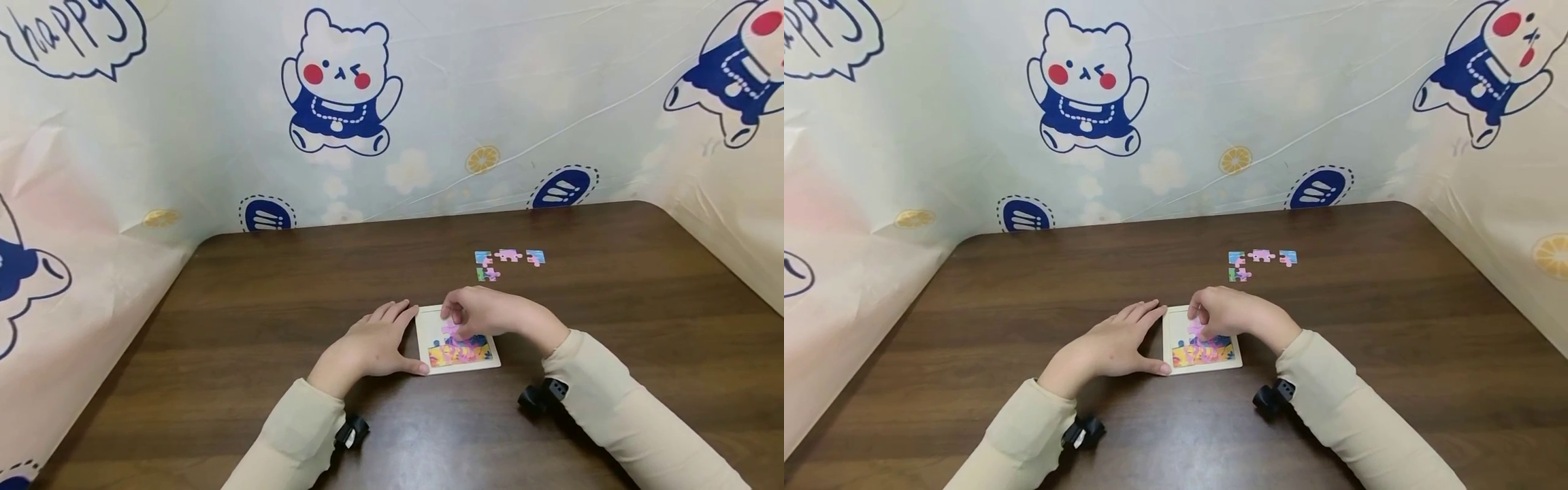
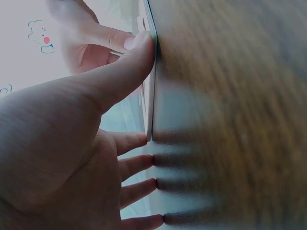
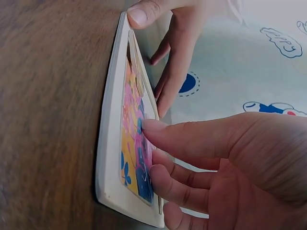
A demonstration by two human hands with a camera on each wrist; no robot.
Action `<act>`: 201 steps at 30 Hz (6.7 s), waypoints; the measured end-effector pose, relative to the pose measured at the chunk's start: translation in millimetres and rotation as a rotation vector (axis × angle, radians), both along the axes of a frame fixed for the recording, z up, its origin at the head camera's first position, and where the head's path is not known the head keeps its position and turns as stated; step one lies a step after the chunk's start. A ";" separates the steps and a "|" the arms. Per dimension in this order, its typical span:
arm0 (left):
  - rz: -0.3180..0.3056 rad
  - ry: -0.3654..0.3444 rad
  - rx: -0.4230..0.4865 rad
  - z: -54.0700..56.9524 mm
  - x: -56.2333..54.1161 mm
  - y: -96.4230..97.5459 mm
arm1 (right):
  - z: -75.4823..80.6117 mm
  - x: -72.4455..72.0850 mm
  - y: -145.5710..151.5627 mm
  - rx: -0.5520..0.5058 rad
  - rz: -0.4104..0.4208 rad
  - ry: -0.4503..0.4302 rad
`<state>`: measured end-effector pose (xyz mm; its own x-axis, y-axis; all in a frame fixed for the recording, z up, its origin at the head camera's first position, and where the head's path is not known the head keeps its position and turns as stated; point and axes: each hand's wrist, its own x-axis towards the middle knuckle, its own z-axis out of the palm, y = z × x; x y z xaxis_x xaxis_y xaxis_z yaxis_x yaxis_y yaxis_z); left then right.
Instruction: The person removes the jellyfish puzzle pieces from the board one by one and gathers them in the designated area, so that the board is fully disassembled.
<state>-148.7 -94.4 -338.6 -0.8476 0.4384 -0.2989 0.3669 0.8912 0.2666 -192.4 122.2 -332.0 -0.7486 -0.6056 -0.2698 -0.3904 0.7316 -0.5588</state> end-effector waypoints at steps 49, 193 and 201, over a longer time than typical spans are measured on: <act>0.005 -0.005 -0.037 -4.2 -1.1 1.1 | 1.1 -16.5 24.5 -0.247 0.106 -0.132; 0.000 -0.011 -0.027 -2.6 -2.8 0.0 | -1.4 -15.4 25.9 -0.017 0.071 -0.025; -0.002 -0.016 -0.024 -1.4 -2.3 -0.1 | -1.2 -14.4 24.4 -0.035 0.087 -0.037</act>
<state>-150.9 -94.5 -340.0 -0.8417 0.4328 -0.3228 0.3647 0.8966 0.2512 -206.8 146.6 -333.2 -0.6827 -0.6774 -0.2738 -0.4304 0.6757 -0.5986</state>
